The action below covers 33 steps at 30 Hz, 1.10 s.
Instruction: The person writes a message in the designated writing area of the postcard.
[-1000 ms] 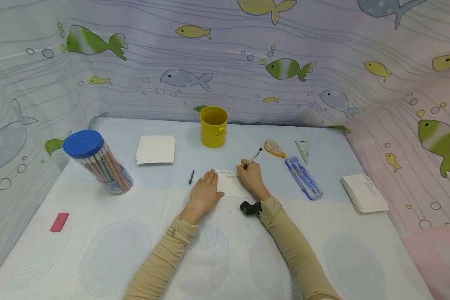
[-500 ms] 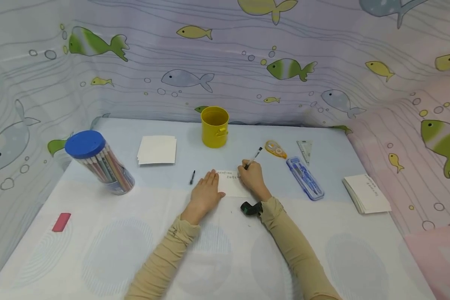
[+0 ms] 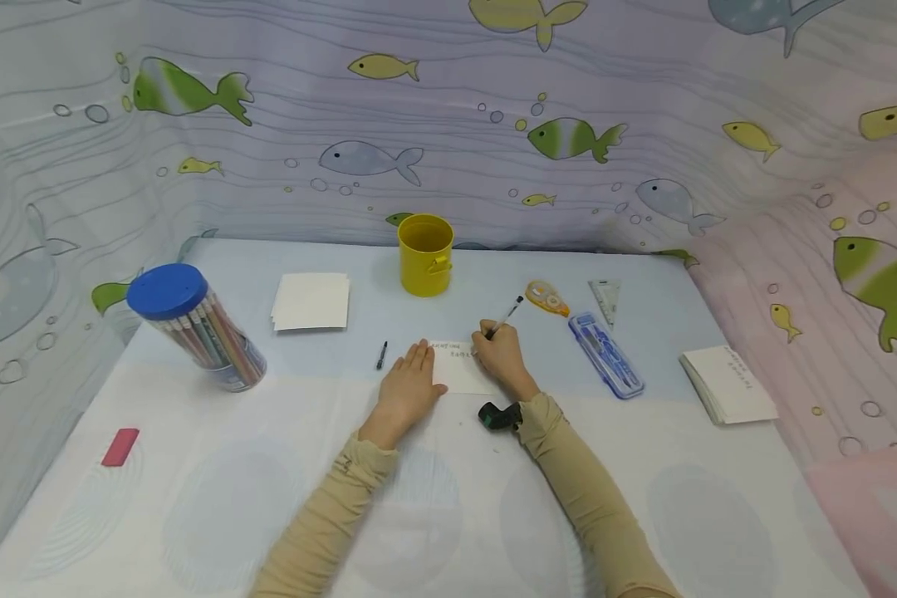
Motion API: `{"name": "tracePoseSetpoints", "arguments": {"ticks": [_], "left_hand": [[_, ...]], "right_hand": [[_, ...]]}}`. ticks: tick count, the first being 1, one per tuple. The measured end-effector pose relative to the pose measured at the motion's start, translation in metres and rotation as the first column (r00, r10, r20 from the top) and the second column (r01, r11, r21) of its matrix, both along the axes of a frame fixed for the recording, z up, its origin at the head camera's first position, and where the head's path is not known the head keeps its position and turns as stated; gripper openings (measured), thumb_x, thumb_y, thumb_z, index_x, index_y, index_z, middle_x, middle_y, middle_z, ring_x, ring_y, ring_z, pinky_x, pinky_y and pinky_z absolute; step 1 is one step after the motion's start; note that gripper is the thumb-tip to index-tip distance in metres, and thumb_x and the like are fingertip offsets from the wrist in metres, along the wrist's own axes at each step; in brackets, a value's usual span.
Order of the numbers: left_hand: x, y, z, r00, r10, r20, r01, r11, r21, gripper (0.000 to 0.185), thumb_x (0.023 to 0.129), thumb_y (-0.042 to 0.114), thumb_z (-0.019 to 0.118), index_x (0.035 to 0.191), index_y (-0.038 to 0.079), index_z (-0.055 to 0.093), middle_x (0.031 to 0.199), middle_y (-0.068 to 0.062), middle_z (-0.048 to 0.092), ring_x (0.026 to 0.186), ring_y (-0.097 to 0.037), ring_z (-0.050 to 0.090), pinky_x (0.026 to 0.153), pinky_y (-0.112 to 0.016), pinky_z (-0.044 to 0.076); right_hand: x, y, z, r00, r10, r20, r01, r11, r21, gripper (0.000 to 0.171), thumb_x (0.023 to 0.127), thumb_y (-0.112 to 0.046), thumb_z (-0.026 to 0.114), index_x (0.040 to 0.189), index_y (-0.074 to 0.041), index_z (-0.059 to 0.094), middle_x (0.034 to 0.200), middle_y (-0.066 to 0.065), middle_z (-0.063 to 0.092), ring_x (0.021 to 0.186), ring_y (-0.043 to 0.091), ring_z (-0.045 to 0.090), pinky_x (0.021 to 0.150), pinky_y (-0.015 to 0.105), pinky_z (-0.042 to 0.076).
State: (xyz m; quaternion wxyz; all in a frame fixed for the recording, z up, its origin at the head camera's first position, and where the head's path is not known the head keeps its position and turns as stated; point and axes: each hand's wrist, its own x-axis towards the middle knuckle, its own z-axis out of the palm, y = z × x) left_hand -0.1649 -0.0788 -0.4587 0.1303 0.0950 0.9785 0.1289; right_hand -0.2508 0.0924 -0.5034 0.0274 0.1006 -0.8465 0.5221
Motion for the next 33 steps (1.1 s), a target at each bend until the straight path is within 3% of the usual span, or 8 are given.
{"name": "tracePoseSetpoints", "arguments": {"ticks": [33], "left_hand": [[0.0001,-0.0004,-0.0048,1.000,0.000,-0.006,0.000,1.000,0.001,0.074,0.098,0.038,0.054,0.151,-0.004,0.025,0.161,-0.018,0.018,0.150,-0.031,0.018,0.122,-0.045,0.022]], "right_hand": [[0.0012,-0.0011,0.0001,1.000,-0.004,-0.018,0.005,0.999,0.044,0.042,0.088,-0.003,0.047,0.054,-0.015,0.024,0.044,-0.009,0.018,0.042,0.009,0.012,0.041,0.021,0.014]]}}
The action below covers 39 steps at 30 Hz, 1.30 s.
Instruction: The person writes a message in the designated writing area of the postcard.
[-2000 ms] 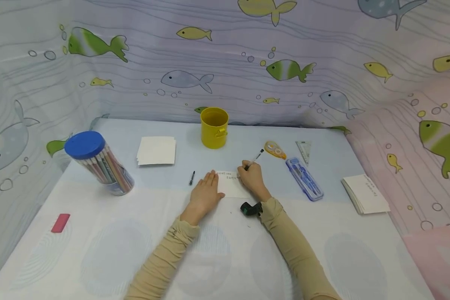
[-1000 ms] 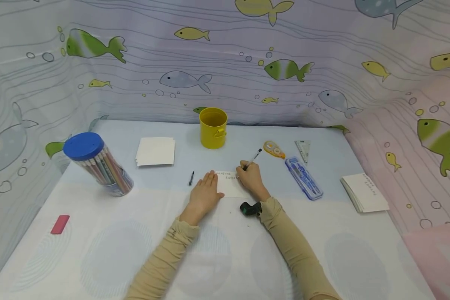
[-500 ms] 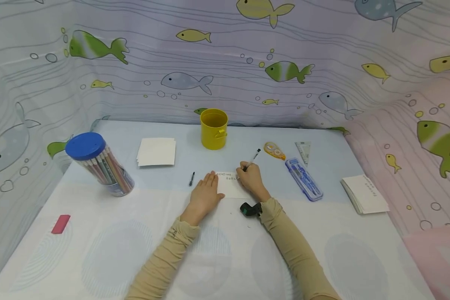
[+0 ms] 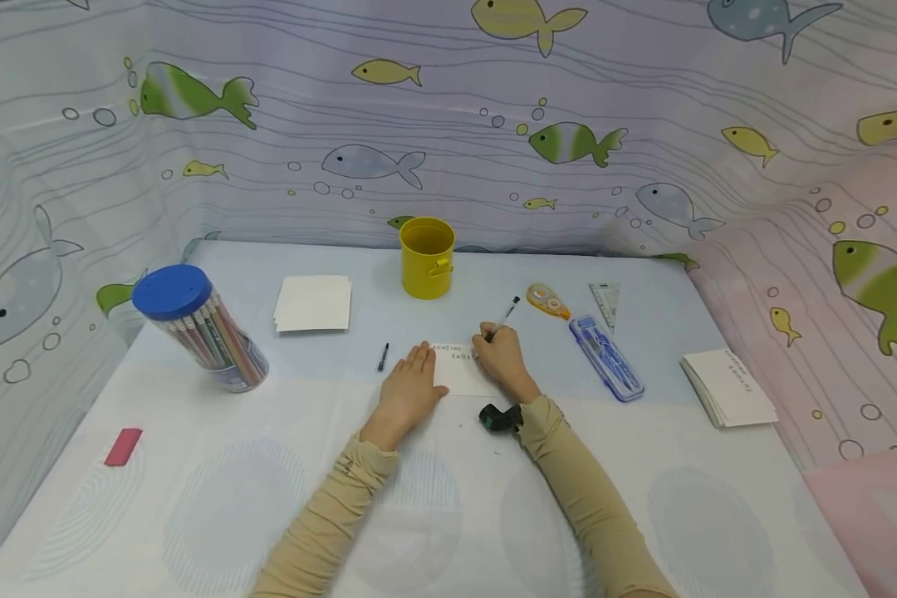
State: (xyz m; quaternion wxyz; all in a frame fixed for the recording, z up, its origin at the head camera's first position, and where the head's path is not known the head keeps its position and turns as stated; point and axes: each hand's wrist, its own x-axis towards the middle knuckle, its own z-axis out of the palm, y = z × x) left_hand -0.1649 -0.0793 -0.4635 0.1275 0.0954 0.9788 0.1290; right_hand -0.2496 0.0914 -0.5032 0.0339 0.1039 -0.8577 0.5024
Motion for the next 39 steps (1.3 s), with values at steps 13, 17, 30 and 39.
{"name": "tracePoseSetpoints", "arguments": {"ticks": [13,17,30,39], "left_hand": [[0.0004,-0.0005,-0.0030,1.000,-0.003,-0.009,0.003,1.000,0.008,0.073,0.098,0.037,0.054,0.150,-0.005,0.025,0.160,-0.019,0.018,0.150,-0.032,0.019,0.122,-0.046,0.023],[0.0012,-0.0013,-0.0050,1.000,0.001,-0.010,-0.001,1.000,0.003,0.074,0.097,0.037,0.055,0.150,-0.005,0.026,0.160,-0.020,0.019,0.150,-0.032,0.020,0.122,-0.046,0.023],[-0.0007,-0.0015,-0.0012,1.000,-0.006,-0.024,0.006,1.000,-0.010,0.073,0.098,0.038,0.053,0.151,-0.005,0.025,0.160,-0.019,0.019,0.150,-0.032,0.019,0.122,-0.046,0.023],[-0.0009,-0.0009,-0.0014,0.999,-0.013,-0.034,0.012,1.000,-0.007,0.073,0.098,0.038,0.054,0.150,-0.005,0.026,0.160,-0.020,0.020,0.149,-0.033,0.020,0.121,-0.046,0.024]], "right_hand": [[0.0017,0.0024,-0.0034,0.999,-0.041,-0.019,0.041,0.999,-0.025,0.042,0.088,-0.001,0.047,0.054,-0.015,0.025,0.047,-0.007,0.016,0.044,0.009,0.012,0.043,0.020,0.013],[0.0031,0.0043,-0.0041,0.998,-0.050,-0.033,0.048,0.997,-0.061,0.041,0.088,0.000,0.045,0.054,-0.014,0.026,0.044,-0.008,0.020,0.039,0.007,0.015,0.040,0.020,0.015],[0.0006,0.0052,-0.0019,0.998,-0.039,-0.054,0.038,0.999,-0.016,0.041,0.089,-0.001,0.047,0.055,-0.014,0.029,0.043,-0.007,0.024,0.037,0.001,0.017,0.039,0.019,0.017],[-0.0003,0.0052,-0.0011,0.998,-0.044,-0.044,0.044,0.999,-0.003,0.041,0.088,-0.001,0.046,0.054,-0.015,0.028,0.043,-0.007,0.024,0.038,0.006,0.017,0.039,0.020,0.016]]}}
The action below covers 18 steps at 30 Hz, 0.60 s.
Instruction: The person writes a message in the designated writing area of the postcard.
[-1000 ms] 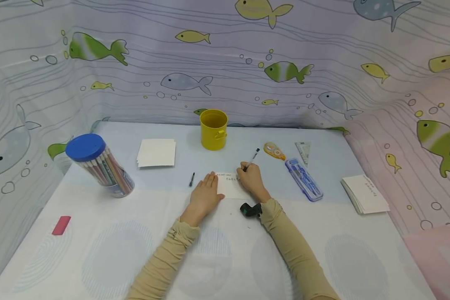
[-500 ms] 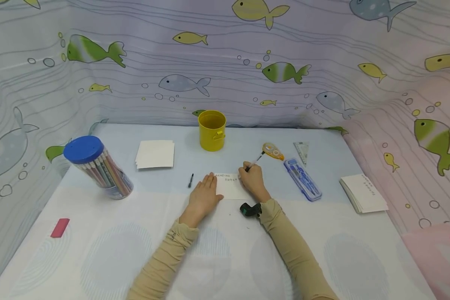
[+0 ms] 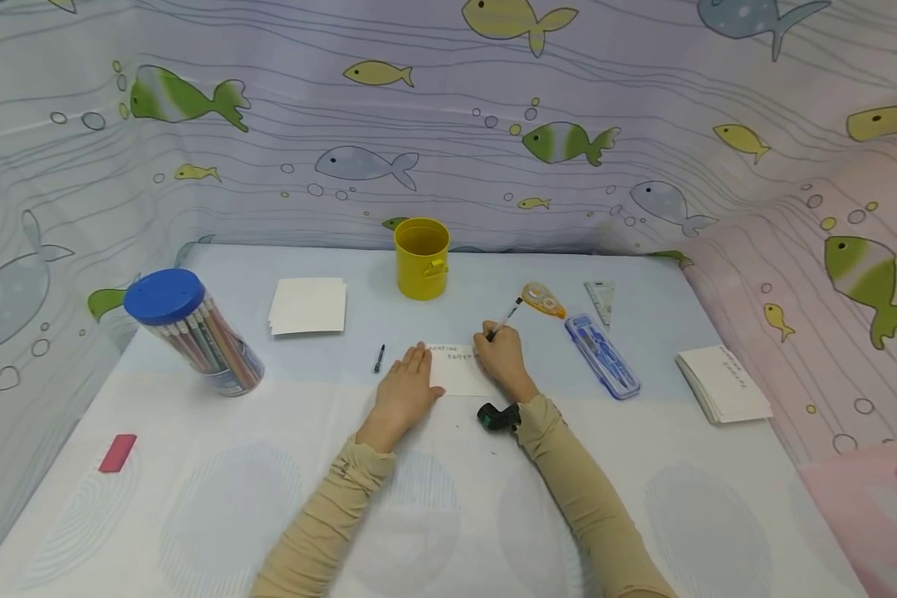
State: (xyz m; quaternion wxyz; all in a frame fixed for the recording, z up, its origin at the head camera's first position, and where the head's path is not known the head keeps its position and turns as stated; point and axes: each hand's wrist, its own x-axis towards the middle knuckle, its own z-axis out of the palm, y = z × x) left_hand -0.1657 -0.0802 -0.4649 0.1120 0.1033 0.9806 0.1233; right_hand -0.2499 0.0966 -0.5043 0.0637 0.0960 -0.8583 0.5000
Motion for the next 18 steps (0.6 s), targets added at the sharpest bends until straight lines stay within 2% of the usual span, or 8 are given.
{"name": "tracePoseSetpoints", "arguments": {"ticks": [5,8,12,18], "left_hand": [[0.0000,0.0010,-0.0017,1.000,0.001,0.002,-0.001,1.000,0.010,0.074,0.097,0.038,0.055,0.150,-0.005,0.026,0.160,-0.020,0.020,0.149,-0.033,0.020,0.121,-0.046,0.024],[0.0000,0.0017,-0.0020,1.000,-0.001,0.007,0.001,1.000,0.015,0.074,0.097,0.037,0.055,0.150,-0.005,0.026,0.160,-0.020,0.020,0.149,-0.033,0.020,0.121,-0.046,0.024],[-0.0003,0.0018,-0.0010,1.000,-0.003,0.010,0.003,1.000,-0.001,0.073,0.098,0.038,0.054,0.150,-0.005,0.026,0.160,-0.020,0.020,0.149,-0.033,0.020,0.121,-0.046,0.024],[-0.0006,0.0004,-0.0008,1.000,0.000,0.010,0.000,1.000,-0.017,0.074,0.098,0.038,0.053,0.150,-0.005,0.026,0.160,-0.019,0.019,0.150,-0.032,0.020,0.122,-0.045,0.024]], "right_hand": [[0.0014,0.0015,-0.0014,1.000,0.014,0.000,-0.014,0.999,-0.046,0.041,0.088,-0.001,0.045,0.053,-0.015,0.029,0.041,-0.007,0.025,0.035,0.003,0.019,0.038,0.020,0.018],[0.0029,0.0024,-0.0018,1.000,0.021,0.001,-0.020,0.997,-0.070,0.041,0.089,-0.001,0.045,0.053,-0.014,0.030,0.040,-0.005,0.028,0.035,0.007,0.022,0.037,0.020,0.019],[0.0027,0.0014,0.0002,1.000,0.014,0.008,-0.014,0.999,-0.044,0.041,0.088,-0.001,0.046,0.053,-0.015,0.030,0.040,-0.006,0.029,0.034,0.007,0.023,0.036,0.020,0.019],[0.0002,-0.0003,0.0004,1.000,-0.002,-0.008,0.002,1.000,-0.022,0.042,0.088,0.000,0.047,0.053,-0.014,0.028,0.043,-0.009,0.021,0.041,0.005,0.014,0.040,0.019,0.015]]}}
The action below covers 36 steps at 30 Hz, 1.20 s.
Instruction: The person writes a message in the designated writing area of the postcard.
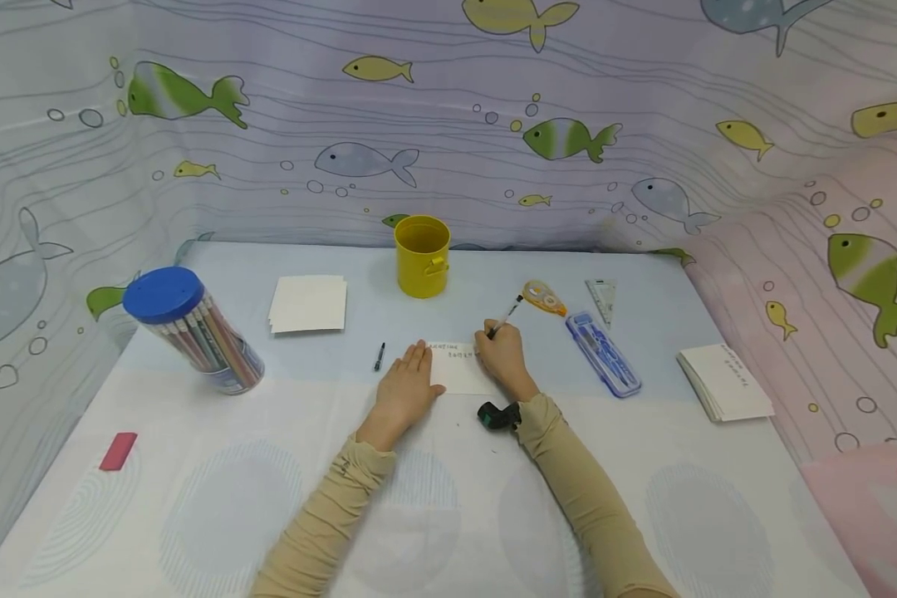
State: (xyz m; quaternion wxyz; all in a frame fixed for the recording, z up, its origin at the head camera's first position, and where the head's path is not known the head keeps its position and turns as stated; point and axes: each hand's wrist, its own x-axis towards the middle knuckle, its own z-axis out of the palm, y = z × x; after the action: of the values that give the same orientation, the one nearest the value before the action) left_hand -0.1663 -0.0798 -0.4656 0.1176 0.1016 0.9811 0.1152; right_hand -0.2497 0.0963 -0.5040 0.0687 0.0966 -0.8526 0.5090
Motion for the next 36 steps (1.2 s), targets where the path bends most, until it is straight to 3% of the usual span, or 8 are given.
{"name": "tracePoseSetpoints", "arguments": {"ticks": [9,29,36], "left_hand": [[0.0014,0.0010,-0.0017,1.000,-0.004,0.009,0.004,1.000,0.020,0.073,0.098,0.037,0.054,0.150,-0.005,0.026,0.160,-0.020,0.019,0.150,-0.033,0.019,0.122,-0.046,0.023],[0.0017,-0.0001,0.0023,1.000,0.007,-0.002,-0.007,1.000,0.024,0.073,0.098,0.037,0.055,0.150,-0.005,0.027,0.160,-0.020,0.020,0.149,-0.032,0.020,0.121,-0.046,0.024],[0.0014,0.0013,0.0026,1.000,0.011,0.006,-0.011,0.999,0.031,0.073,0.098,0.037,0.055,0.150,-0.006,0.026,0.160,-0.020,0.020,0.150,-0.032,0.020,0.122,-0.046,0.023]], "right_hand": [[0.0021,0.0015,-0.0019,1.000,0.024,0.017,-0.023,0.999,-0.025,0.041,0.087,0.000,0.048,0.052,-0.014,0.031,0.040,-0.007,0.027,0.034,-0.003,0.017,0.038,0.019,0.017],[-0.0001,-0.0018,-0.0018,1.000,-0.012,0.010,0.012,1.000,0.014,0.040,0.086,-0.001,0.048,0.053,-0.015,0.028,0.044,-0.010,0.019,0.043,0.009,0.015,0.042,0.020,0.015],[0.0012,0.0003,-0.0011,0.998,0.026,0.054,-0.023,0.998,-0.054,0.041,0.085,-0.001,0.048,0.052,-0.014,0.029,0.043,-0.010,0.022,0.041,0.007,0.017,0.040,0.019,0.016]]}}
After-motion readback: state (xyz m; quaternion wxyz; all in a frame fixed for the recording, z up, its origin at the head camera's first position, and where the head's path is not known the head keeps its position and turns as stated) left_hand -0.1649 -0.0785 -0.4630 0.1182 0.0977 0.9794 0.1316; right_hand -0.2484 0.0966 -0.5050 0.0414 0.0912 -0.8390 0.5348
